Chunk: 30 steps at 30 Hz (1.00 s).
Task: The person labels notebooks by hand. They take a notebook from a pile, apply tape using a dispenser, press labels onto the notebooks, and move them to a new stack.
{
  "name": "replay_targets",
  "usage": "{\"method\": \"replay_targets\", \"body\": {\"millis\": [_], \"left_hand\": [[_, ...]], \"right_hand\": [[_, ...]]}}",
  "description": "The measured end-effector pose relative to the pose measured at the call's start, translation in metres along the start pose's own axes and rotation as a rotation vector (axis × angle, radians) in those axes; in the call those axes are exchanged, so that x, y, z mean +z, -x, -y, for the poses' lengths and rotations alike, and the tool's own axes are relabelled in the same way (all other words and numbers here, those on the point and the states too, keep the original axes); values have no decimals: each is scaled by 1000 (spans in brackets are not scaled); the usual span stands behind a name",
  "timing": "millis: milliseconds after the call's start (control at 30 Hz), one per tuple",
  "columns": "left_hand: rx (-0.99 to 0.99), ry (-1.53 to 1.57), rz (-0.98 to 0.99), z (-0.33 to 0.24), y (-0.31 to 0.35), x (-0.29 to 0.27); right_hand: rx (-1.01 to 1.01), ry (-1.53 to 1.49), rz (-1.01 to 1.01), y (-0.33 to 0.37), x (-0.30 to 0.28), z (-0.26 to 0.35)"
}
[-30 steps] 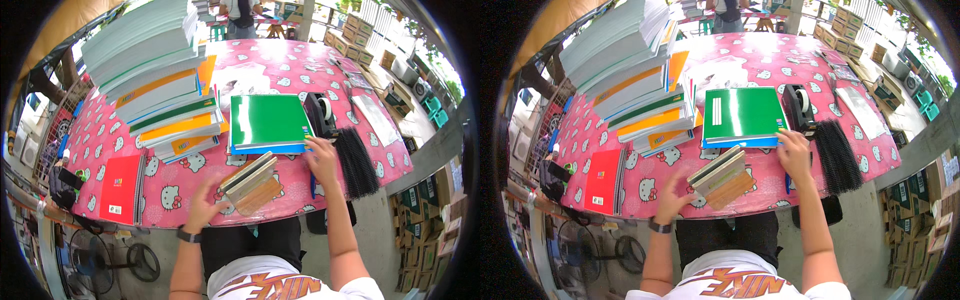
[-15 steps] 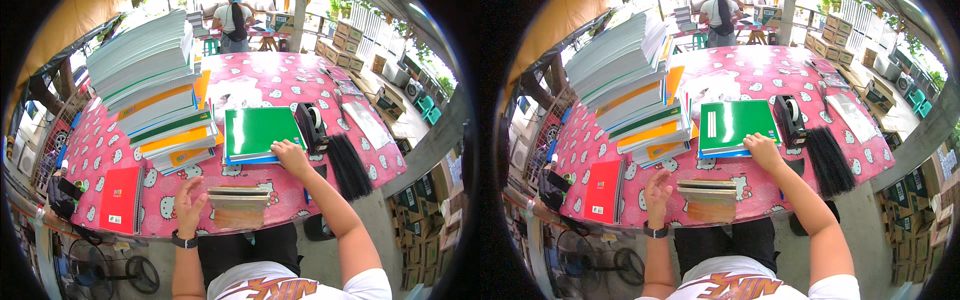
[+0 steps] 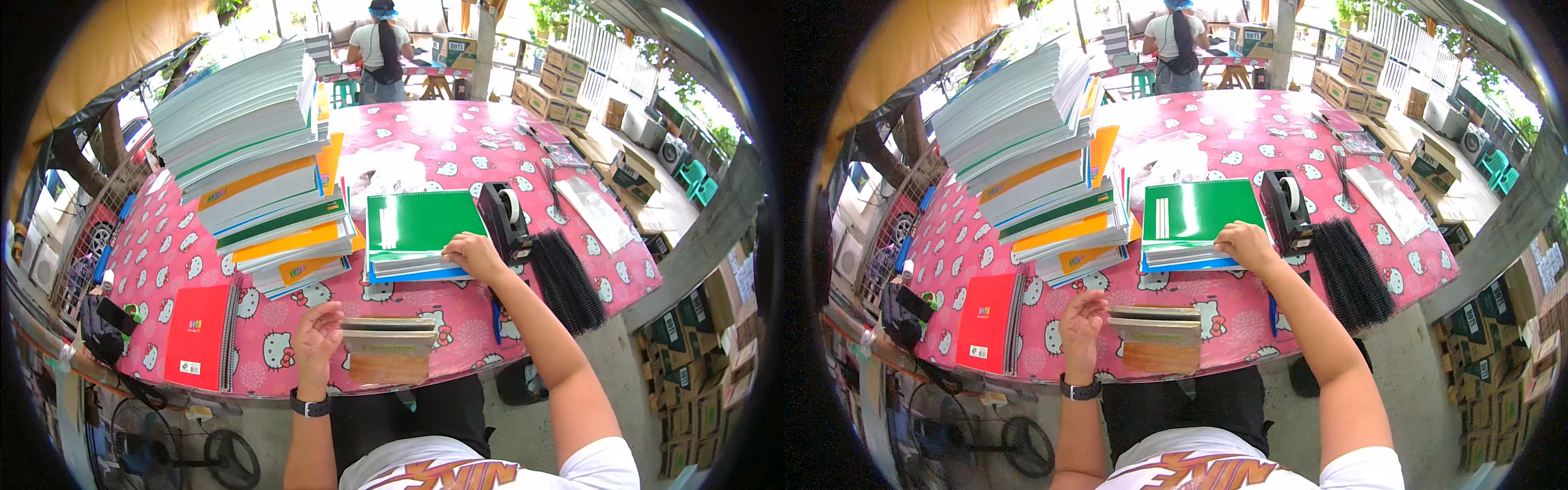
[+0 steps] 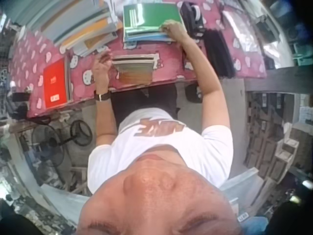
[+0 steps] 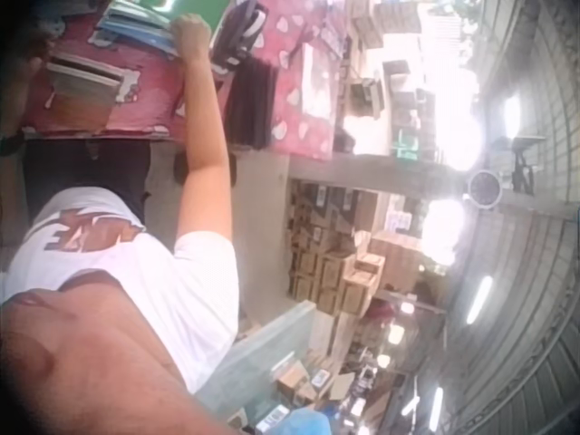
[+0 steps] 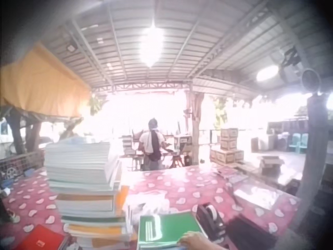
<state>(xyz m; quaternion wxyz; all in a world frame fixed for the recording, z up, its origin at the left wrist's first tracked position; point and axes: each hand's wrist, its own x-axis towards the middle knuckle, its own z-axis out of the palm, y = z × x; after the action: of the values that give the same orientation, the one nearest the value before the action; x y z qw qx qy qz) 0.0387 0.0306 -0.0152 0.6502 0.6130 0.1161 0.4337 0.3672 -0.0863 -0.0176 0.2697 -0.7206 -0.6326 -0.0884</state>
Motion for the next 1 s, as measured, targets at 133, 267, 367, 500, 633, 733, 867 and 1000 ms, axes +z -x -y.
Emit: {"method": "replay_targets", "body": {"millis": [133,267,367,500,633,733,867,1000], "left_hand": [[-3,16,-1,-1,-2,2],[15,20,-9,1,-3,3],[-44,-65,-32,-2,-6,3],[-444,511,80,-32,-19,4],[-677,681,158,-29,-32,9],[-525,55,241,-15,-32,1],[-325,-85,198,-39,-27,19],[7,-450,343,-84,-25,36]], "right_hand": [[-33,-6,0,0,1,1],[-44,-3,-41,0,-1,2],[20,-54,-390,-4,-20,6],[39,-51,-551,25,-71,68],[-172,-23,-328,104,-52,120],[-143,-168,-213,128,-32,165],[192,-271,-338,136,-26,152],[638,-1011,-658,124,-1,117]]}}
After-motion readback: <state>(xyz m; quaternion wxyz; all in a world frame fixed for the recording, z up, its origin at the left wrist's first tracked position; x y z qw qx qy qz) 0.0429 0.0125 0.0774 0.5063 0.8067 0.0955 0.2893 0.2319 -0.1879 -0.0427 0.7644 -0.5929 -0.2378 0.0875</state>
